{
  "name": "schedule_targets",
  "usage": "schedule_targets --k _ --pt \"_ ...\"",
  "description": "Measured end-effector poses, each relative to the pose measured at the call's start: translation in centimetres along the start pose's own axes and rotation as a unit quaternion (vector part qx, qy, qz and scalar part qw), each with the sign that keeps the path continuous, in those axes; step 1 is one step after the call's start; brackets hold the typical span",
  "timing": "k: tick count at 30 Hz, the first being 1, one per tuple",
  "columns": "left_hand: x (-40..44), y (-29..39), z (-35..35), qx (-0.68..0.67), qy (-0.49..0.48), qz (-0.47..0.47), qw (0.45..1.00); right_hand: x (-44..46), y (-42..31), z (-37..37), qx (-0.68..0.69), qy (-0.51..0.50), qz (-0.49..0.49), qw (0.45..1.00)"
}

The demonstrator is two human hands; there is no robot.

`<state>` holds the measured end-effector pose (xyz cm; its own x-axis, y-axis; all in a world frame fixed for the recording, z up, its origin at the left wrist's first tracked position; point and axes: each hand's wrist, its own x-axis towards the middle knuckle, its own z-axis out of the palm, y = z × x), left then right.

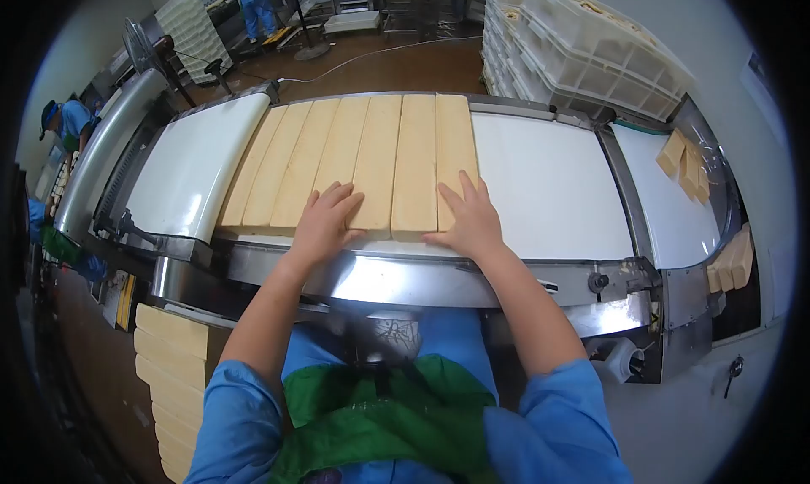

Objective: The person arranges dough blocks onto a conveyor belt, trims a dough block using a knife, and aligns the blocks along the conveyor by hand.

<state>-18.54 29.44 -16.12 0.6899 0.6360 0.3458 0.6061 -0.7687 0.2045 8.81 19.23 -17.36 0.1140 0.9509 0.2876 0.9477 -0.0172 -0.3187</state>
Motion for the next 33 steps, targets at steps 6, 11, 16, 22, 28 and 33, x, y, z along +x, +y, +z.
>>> schedule_targets --k 6,11,16,22,28,33 --pt "-3.4 2.7 -0.6 -0.058 0.094 0.012 0.994 -3.0 -3.5 1.2 -0.039 0.126 -0.085 0.988" --pt "-14.3 4.5 -1.2 -0.105 0.134 0.089 0.981 -10.6 -6.7 1.8 0.137 0.174 -0.185 0.957" --pt "-28.8 2.3 2.7 -0.047 -0.016 -0.139 0.989 -17.5 -6.0 2.9 0.193 0.027 -0.173 0.965" --pt "-37.5 3.2 4.6 0.002 -0.043 -0.458 0.888 -23.4 -1.7 7.6 0.046 -0.145 0.02 0.988" --pt "-38.6 1.5 5.5 -0.042 -0.094 -0.391 0.914 -24.9 -2.2 7.9 -0.074 -0.171 0.172 0.967" --pt "-40.7 3.9 2.1 -0.264 -0.258 -0.261 0.892 -24.8 -0.6 8.1 -0.084 -0.26 0.184 0.944"
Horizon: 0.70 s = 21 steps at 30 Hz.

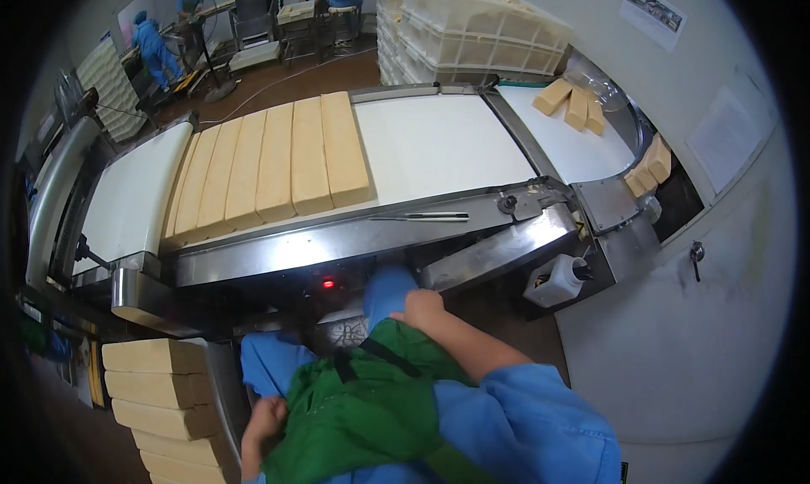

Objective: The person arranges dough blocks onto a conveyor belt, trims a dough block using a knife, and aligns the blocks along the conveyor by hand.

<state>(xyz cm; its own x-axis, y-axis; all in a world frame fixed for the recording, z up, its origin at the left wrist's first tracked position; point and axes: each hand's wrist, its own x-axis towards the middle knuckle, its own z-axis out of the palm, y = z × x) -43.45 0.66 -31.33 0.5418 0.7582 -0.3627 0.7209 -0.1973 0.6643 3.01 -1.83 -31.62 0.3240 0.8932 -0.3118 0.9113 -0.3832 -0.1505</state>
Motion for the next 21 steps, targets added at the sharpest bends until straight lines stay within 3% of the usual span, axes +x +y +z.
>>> schedule_targets --k 1,2,4,7,10,13,16,18,21 --pt "-2.1 2.4 -0.1 0.034 -0.056 0.021 0.998 0.2 0.6 0.6 -0.004 -0.015 -0.013 1.0" --pt "-3.9 4.2 -0.3 -0.035 -0.109 -0.013 0.993 0.2 0.8 0.5 0.0 -0.031 -0.014 0.999" --pt "-5.4 0.7 2.1 -0.008 -0.124 -0.005 0.992 0.6 0.8 0.1 0.007 -0.064 -0.018 0.998" --pt "-5.9 4.6 -0.2 -0.061 -0.123 -0.101 0.985 1.2 2.1 1.7 0.047 -0.072 -0.019 0.996" --pt "-5.4 6.4 -0.7 0.013 -0.088 -0.057 0.994 -0.6 2.4 3.3 0.09 0.065 0.021 0.994" --pt "-3.9 5.7 -0.7 0.092 -0.132 -0.033 0.986 -1.8 2.3 3.3 0.141 0.062 0.091 0.984" --pt "-3.3 5.4 -1.0 0.094 -0.149 -0.026 0.984 -3.5 3.2 1.1 0.197 -0.053 0.051 0.978" --pt "-3.1 5.5 -1.1 0.086 -0.158 -0.032 0.983 -3.8 6.6 4.7 0.205 -0.07 -0.077 0.973" --pt "-3.0 5.5 -1.4 0.082 -0.169 -0.045 0.981 -6.1 6.0 0.3 0.275 -0.19 -0.097 0.938"
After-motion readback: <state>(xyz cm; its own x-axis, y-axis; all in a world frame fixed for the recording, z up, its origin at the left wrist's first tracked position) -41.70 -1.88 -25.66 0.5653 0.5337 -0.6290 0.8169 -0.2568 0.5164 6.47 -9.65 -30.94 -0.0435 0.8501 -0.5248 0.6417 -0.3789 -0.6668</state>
